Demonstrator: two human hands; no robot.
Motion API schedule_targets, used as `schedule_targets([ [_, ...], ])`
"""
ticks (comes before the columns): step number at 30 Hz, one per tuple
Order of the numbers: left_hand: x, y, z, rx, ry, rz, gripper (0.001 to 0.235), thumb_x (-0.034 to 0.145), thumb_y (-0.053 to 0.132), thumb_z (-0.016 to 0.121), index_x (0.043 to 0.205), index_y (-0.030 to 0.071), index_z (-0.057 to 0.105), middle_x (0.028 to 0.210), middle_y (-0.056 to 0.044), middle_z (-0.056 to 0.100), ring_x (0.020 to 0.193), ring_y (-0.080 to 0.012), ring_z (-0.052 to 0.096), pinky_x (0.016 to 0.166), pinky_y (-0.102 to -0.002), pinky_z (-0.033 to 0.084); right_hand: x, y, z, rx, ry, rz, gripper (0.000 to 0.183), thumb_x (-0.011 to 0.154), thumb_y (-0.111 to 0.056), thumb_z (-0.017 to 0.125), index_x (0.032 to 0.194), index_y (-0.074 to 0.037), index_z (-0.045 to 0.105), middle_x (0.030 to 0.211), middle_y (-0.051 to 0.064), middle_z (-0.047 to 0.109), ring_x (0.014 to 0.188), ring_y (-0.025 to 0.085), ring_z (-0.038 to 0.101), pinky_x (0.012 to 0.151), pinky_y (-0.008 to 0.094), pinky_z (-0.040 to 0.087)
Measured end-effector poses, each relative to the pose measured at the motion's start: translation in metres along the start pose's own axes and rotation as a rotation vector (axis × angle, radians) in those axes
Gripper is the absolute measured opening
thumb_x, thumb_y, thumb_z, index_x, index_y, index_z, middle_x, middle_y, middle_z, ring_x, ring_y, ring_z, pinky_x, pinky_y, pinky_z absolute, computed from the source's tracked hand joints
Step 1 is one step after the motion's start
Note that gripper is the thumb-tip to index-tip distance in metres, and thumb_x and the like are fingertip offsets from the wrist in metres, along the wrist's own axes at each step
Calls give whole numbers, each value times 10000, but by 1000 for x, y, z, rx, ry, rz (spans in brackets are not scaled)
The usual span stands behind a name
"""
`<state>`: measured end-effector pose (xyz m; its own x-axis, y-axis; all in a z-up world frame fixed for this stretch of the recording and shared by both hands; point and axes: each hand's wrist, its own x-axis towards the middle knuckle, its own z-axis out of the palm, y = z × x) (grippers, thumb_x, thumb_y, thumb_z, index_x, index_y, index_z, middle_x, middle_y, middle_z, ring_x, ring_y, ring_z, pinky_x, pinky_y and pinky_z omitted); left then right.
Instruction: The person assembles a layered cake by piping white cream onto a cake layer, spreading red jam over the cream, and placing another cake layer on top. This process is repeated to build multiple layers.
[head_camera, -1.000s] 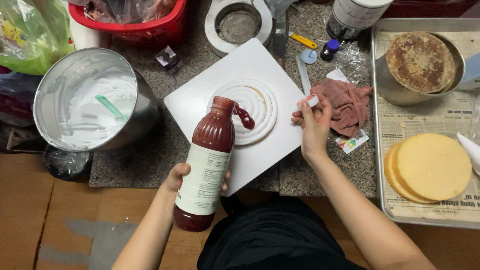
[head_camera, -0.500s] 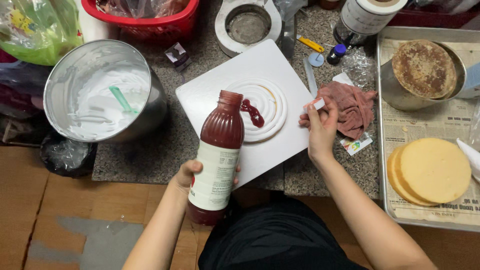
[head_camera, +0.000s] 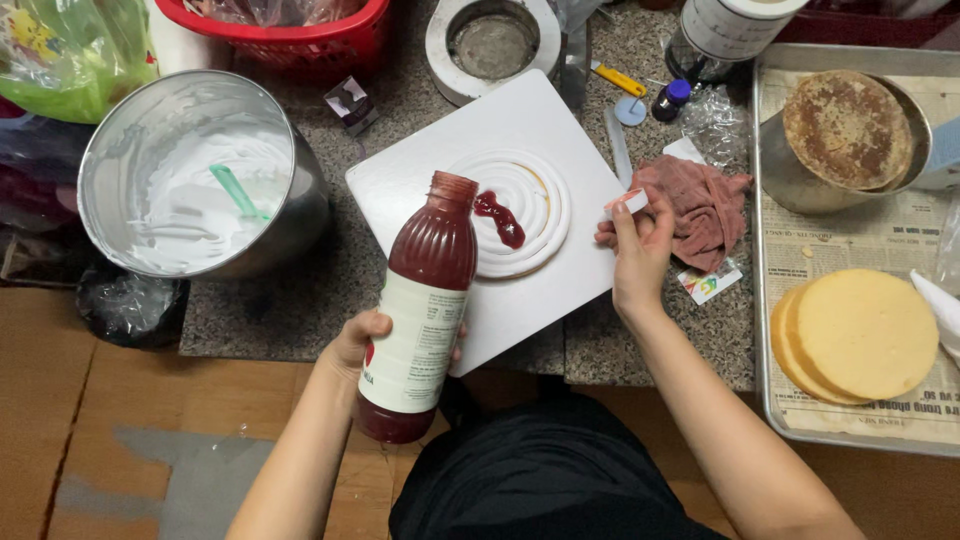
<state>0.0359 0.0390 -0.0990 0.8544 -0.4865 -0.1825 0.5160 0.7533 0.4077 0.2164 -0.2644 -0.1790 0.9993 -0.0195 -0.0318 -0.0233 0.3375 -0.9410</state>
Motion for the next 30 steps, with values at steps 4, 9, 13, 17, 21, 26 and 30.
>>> schedule_targets([
  [4, -28, -1, -8, 447, 282, 117, 982, 538, 326, 921, 1380, -29, 562, 1212, -229, 713, 1083, -349, 719, 962, -475, 594, -8, -13, 10, -102, 23, -100, 549, 1047, -132, 644, 1472, -42, 307, 1183, 92, 625, 892, 118, 617, 735, 253, 560],
  [9, -89, -28, -25, 852, 715, 288, 936, 505, 144, 949, 1362, 50, 583, 1262, -96, 699, 1214, -277, 641, 1040, -424, 518, -24, -30, 33, -129, -13, -211, 569, 1067, -127, 658, 1518, -40, 322, 1306, 61, 561, 1059, 110, 585, 779, 266, 568],
  [13, -118, -38, -45, 871, 1012, 600, 859, 577, 54, 931, 1349, 63, 556, 1275, -74, 645, 1203, -250, 622, 1021, -426, 545, -37, -39, 45, -118, -63, -206, 444, 1100, -130, 653, 1459, -22, 414, 1283, 56, 566, 1104, 114, 581, 791, 275, 571],
  [17, -138, -8, -80, 709, 1063, 811, 809, 634, 35, 908, 1362, 62, 556, 1280, -86, 636, 1165, -249, 644, 1009, -412, 569, -47, -44, 49, -116, -67, -219, 450, 1091, -130, 651, 1458, -37, 408, 1285, 57, 568, 1096, 112, 579, 807, 269, 571],
  [21, -146, 36, -104, 849, 1125, 847, 758, 661, 19, 902, 1336, 41, 559, 1263, -89, 648, 1140, -238, 666, 976, -394, 596, -50, -44, 47, -137, -26, -205, 426, 1095, -137, 642, 1440, -38, 411, 1285, 59, 584, 1072, 114, 594, 800, 271, 568],
  [26, -126, 57, -121, 832, 1049, 910, 731, 660, 34, 920, 1306, 24, 579, 1213, -79, 675, 1090, -217, 680, 946, -372, 585, -58, -38, 44, -166, 11, -203, 422, 1104, -142, 643, 1441, -32, 413, 1257, 66, 593, 1020, 117, 597, 789, 275, 561],
  [30, -97, 80, -131, 946, 963, 976, 671, 703, 41, 937, 1288, -3, 611, 1197, -83, 696, 1074, -211, 682, 956, -355, 567, -63, -36, 52, -173, 5, -202, 429, 1095, -134, 647, 1444, -37, 418, 1267, 67, 594, 1021, 120, 600, 787, 272, 561],
])
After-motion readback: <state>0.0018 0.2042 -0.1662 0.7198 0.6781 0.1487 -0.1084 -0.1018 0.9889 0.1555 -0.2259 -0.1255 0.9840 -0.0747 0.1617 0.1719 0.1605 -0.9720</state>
